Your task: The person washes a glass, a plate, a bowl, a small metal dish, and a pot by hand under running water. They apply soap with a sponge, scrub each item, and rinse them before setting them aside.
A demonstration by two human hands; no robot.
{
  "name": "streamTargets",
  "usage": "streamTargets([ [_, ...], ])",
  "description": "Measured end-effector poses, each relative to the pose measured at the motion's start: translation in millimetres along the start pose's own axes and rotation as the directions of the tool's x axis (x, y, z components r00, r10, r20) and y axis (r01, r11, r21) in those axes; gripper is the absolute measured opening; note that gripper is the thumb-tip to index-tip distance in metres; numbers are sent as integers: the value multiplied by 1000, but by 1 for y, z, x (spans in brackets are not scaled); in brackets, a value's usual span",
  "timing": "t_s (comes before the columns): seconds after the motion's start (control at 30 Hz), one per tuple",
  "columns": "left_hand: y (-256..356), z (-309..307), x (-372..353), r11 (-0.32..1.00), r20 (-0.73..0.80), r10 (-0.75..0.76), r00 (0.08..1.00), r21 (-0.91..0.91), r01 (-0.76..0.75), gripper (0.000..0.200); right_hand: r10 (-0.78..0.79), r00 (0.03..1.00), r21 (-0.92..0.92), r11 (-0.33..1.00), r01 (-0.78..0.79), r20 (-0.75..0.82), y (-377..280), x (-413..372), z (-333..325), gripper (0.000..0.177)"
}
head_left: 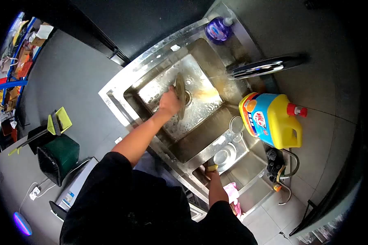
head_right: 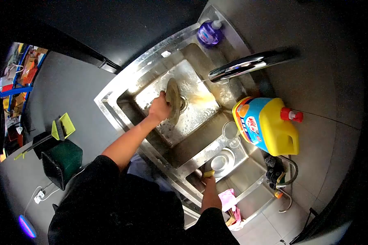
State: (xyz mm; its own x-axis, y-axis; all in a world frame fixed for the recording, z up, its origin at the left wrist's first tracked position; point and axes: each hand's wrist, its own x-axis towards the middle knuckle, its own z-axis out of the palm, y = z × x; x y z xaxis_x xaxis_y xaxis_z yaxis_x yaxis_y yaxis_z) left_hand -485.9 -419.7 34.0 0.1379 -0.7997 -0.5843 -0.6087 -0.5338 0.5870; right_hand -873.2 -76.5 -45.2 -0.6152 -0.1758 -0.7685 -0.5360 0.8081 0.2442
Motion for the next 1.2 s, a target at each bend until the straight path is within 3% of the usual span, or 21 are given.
streamTargets([
  [0.1,30,-35,-39,1000,-17,30,999,10,-29,59,49,993,256,967,-21,-104,8,-10,-12,43],
  [0.13,32,-47,-50,997,38,56,998,-57,-53,68,85,983,425,905,-9,-160,5,-13,-17,42],
  [0.2,-7,-21,-38,895,-102,247,964,-357,-267,69,140,963,797,594,105,-231,-6,-19,-31,40],
  [0.23,-24,-5,-27,793,-190,323,927,-481,-374,70,128,963,916,361,176,-236,-17,-23,-43,39],
  [0.27,-30,2,-24,686,-139,405,904,-607,-401,59,73,972,965,159,210,-224,-33,-33,-59,38],
  [0.3,-19,-9,-37,613,-48,355,934,-742,-271,58,-1,976,976,2,216,-216,-55,-52,-82,37],
  [0.37,8,-36,-70,415,171,292,941,-909,37,57,-109,960,966,-65,252,-258,-125,-144,-134,36],
  [0.43,9,-33,-77,354,231,269,935,-926,127,55,-359,883,952,-159,260,-301,-161,-160,-151,35],
  [0.5,10,-33,-83,359,263,269,926,-920,157,56,-469,740,874,-202,441,-482,-216,-217,-170,40],
  [0.57,27,-50,-97,364,263,322,910,-921,137,56,-546,511,497,188,847,-664,-261,-197,-163,50],
  [0.63,34,-59,-104,336,275,342,899,-929,157,56,-625,97,-127,304,944,-775,-302,-234,-171,41],
  [0.73,35,-62,-97,299,267,329,906,-939,169,58,-651,30,-298,388,872,-759,-319,-285,-178,40],
  [0.77,34,-63,-91,293,262,328,908,-942,166,57,-690,53,-337,418,844,-722,-316,-289,-175,45],
  [0.83,29,-68,-82,269,253,371,893,-950,158,55,-768,90,-324,370,871,-634,-319,-301,-162,46],
  [0.9,26,-70,-77,265,273,408,871,-949,172,54,-898,106,-125,175,977,-426,-331,-316,-160,50],
  [0.97,27,-78,-76,282,314,436,843,-938,203,53,-915,-71,-395,101,913,-397,-356,-305,-171,52],
  [1.0,27,-83,-76,293,335,447,830,-931,218,53,-909,-10,-478,211,852,-417,-364,-302,-179,57],
  [1.03,25,-85,-76,306,343,430,835,-926,222,54,-876,-57,-422,173,890,-479,-375,-284,-188,60],
  [1.1,27,-88,-72,331,356,405,842,-916,228,54,-871,123,-438,356,825,-476,-373,-275,-203,62],
  [1.17,31,-91,-69,332,347,399,849,-918,219,54,-845,83,-440,357,824,-529,-351,-261,-186,62],
  [1.2,33,-94,-68,331,342,396,852,-919,215,54,-851,112,-414,361,836,-513,-342,-262,-169,59],
])
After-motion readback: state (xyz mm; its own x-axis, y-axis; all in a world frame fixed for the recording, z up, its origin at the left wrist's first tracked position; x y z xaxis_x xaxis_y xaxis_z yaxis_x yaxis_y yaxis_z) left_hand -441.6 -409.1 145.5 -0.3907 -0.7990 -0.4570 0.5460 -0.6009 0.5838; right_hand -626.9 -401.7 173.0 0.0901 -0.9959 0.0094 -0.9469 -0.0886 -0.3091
